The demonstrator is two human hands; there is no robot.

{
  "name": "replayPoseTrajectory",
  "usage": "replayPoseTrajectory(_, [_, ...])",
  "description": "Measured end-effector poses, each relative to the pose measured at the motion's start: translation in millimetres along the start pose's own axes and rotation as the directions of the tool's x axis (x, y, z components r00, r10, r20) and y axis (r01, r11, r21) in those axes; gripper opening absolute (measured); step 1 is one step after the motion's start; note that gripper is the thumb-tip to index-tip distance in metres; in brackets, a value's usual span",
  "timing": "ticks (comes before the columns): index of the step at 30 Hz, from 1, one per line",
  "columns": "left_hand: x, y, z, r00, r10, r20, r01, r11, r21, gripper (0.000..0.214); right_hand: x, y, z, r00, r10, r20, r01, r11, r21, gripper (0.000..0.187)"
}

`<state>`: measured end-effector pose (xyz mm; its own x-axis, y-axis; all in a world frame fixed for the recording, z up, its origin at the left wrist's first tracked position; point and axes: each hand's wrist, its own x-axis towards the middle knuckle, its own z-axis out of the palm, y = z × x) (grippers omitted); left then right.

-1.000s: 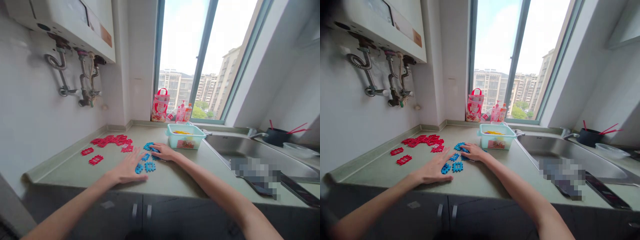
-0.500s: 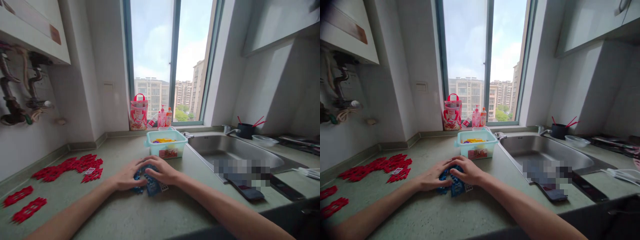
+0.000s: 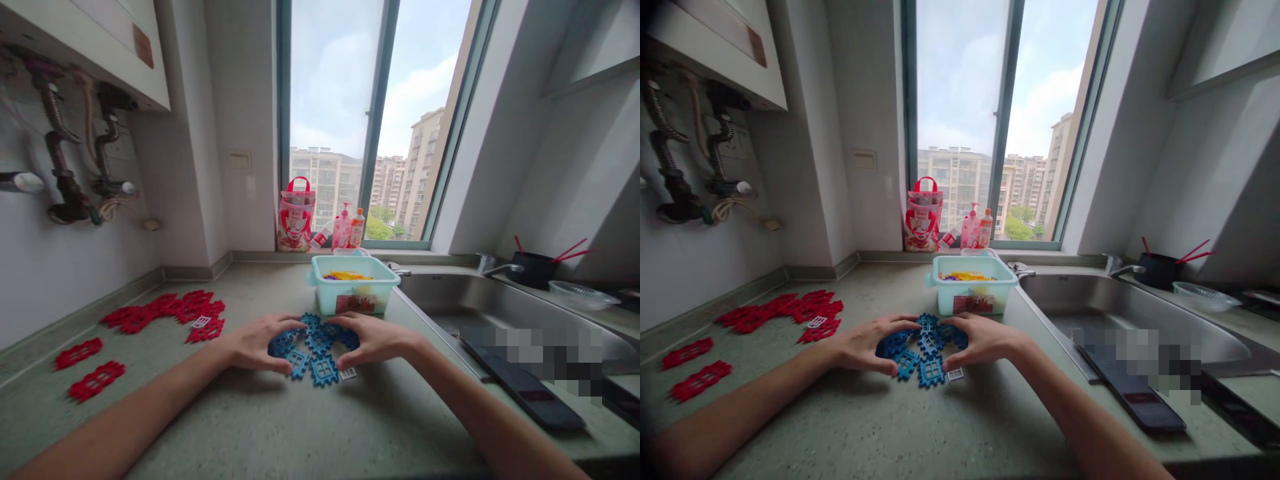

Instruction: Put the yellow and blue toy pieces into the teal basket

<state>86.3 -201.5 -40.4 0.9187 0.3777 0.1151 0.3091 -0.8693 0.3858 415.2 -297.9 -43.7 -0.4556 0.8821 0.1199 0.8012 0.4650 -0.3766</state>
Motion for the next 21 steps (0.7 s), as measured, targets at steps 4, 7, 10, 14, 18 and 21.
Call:
replayPoseTrajectory(4, [-4,1,-10.5,1.000,-0.006,-0.002,0.007,0.997,0.082,0.108,-2,-6,2,0.995,0.023,0.101,-0.025,0.999,0.022,0.117])
replayPoseTrajectory(7, [-8,-3,-21.0,0.999,-0.039,-0.028,0.042,0.993,0.108,0.103,1,-12,3,0.995,0.015,0.100,-0.022,0.997,0.070,0.108])
replayPoseTrajectory(10, [-9,-8,-27.3,0.998,-0.062,-0.026,0.065,0.992,0.111,0.085,5,-15,4,0.997,-0.046,0.067,0.037,0.992,0.122,0.094])
replayPoseTrajectory(14, [-8,-10,-26.6,0.998,-0.057,-0.022,0.058,0.993,0.101,0.070,7,-14,2,0.995,-0.092,0.027,0.089,0.992,0.090,0.090])
replayPoseTrajectory(18, [-7,-9,-25.0,0.998,-0.053,-0.020,0.054,0.995,0.089,0.066,3,-8,-8,0.995,-0.086,-0.051,0.084,0.996,-0.032,0.081])
replayPoseTrajectory(21, [-8,-9,-28.2,0.999,-0.054,0.001,0.053,0.995,0.087,0.068,-1,-3,-18,0.999,0.036,-0.025,-0.039,0.992,-0.123,0.074])
